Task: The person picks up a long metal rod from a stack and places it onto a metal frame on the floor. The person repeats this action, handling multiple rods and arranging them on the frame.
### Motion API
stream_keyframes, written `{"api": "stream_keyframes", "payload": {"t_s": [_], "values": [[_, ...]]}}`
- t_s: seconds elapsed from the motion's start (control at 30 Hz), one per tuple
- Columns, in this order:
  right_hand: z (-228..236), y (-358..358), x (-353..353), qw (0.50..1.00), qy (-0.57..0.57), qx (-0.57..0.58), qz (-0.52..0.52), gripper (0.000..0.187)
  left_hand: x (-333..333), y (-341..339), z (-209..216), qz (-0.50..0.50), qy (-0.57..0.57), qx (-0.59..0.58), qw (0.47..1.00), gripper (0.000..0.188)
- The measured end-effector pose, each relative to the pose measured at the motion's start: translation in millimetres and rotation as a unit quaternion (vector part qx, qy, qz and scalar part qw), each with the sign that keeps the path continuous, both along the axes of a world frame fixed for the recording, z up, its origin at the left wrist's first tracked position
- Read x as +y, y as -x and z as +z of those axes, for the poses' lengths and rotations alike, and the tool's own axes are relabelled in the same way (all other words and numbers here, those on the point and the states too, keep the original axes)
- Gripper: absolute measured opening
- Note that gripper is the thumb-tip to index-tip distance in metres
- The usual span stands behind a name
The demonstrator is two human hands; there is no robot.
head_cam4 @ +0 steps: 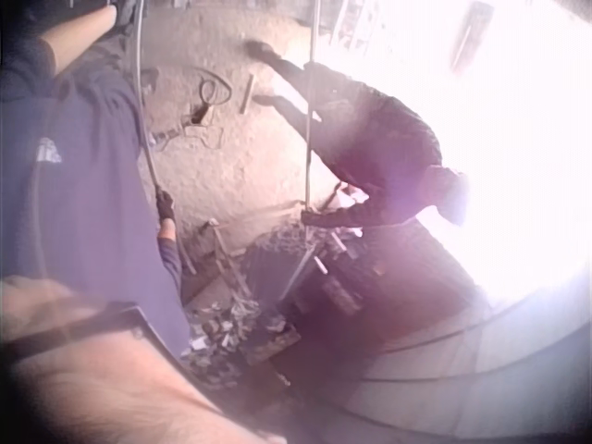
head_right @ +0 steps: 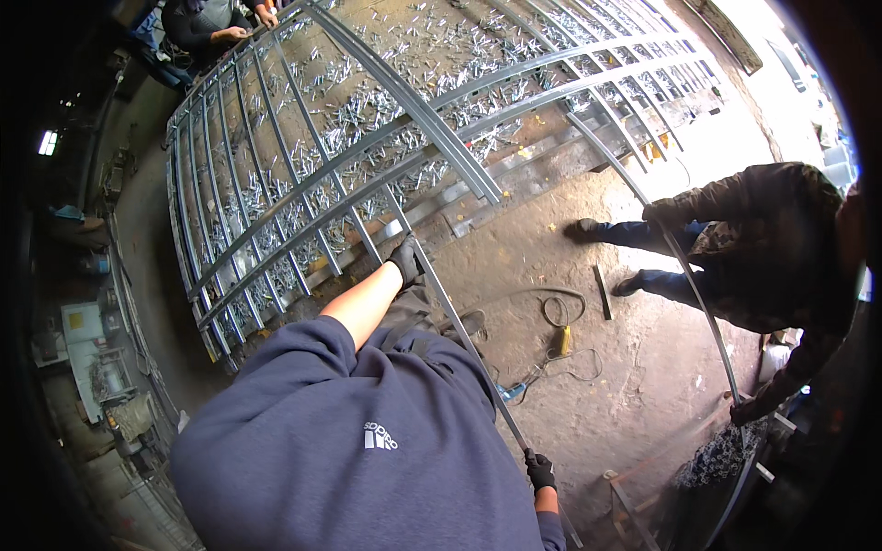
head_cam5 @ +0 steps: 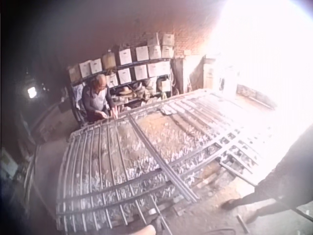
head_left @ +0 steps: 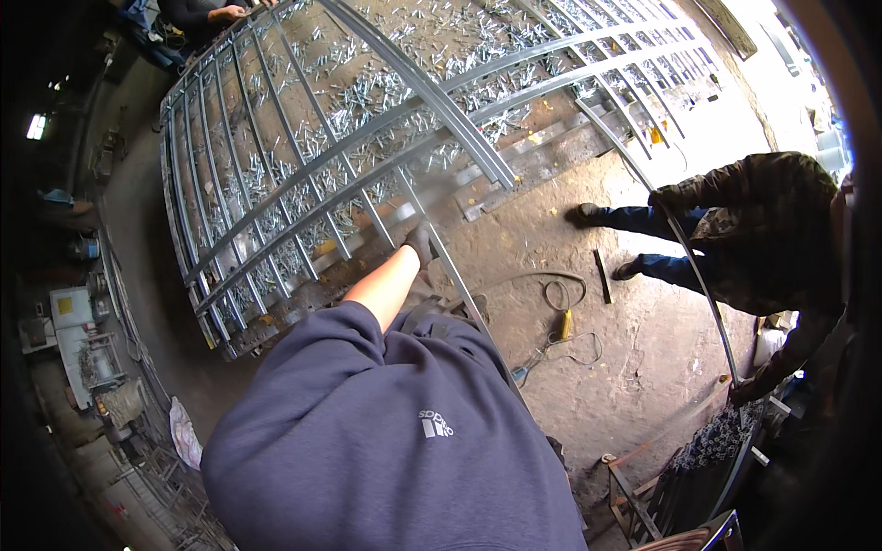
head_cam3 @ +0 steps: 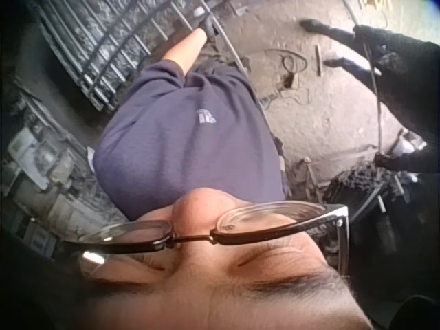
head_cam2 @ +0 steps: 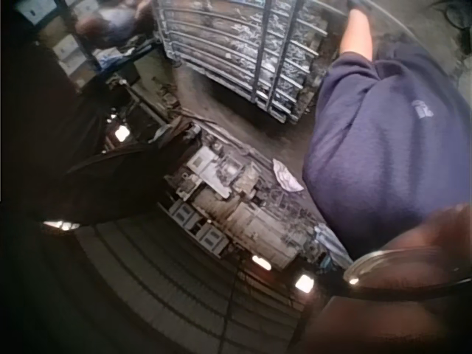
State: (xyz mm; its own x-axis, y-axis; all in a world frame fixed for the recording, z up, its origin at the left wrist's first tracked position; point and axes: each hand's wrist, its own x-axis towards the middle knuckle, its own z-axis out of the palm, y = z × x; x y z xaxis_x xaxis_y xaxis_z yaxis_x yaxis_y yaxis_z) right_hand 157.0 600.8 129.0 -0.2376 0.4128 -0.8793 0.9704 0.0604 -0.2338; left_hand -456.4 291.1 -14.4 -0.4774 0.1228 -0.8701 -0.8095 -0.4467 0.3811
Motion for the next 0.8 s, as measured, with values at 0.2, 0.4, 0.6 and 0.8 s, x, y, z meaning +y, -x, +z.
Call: {"api": "stream_keyframes", "payload": {"t_s": [0.2,0.4,0.6,0.8], "values": [[26.4,6.4,-4.8,0.996,-0.079,0.01,0.043,0.051,-1.1,6.8,-23.8,0.023,-0.032,0.002,0.999,0.05],[11.6,13.1,-13.3,0.998,-0.004,0.06,-0.031,0.047,-1.9,-6.3,-6.3,0.034,-0.04,0.077,0.996,0.043],[-73.2,38.8,-8.7,0.998,0.014,0.053,0.011,0.049,-33.2,-42.0,27.4,-0.3,0.086,0.015,0.95,0.048],[-131.3,97.3,-27.5,0.991,0.058,0.103,0.069,0.052,-126.6,-69.8,40.1,-0.567,0.161,0.252,0.768,0.037]]}}
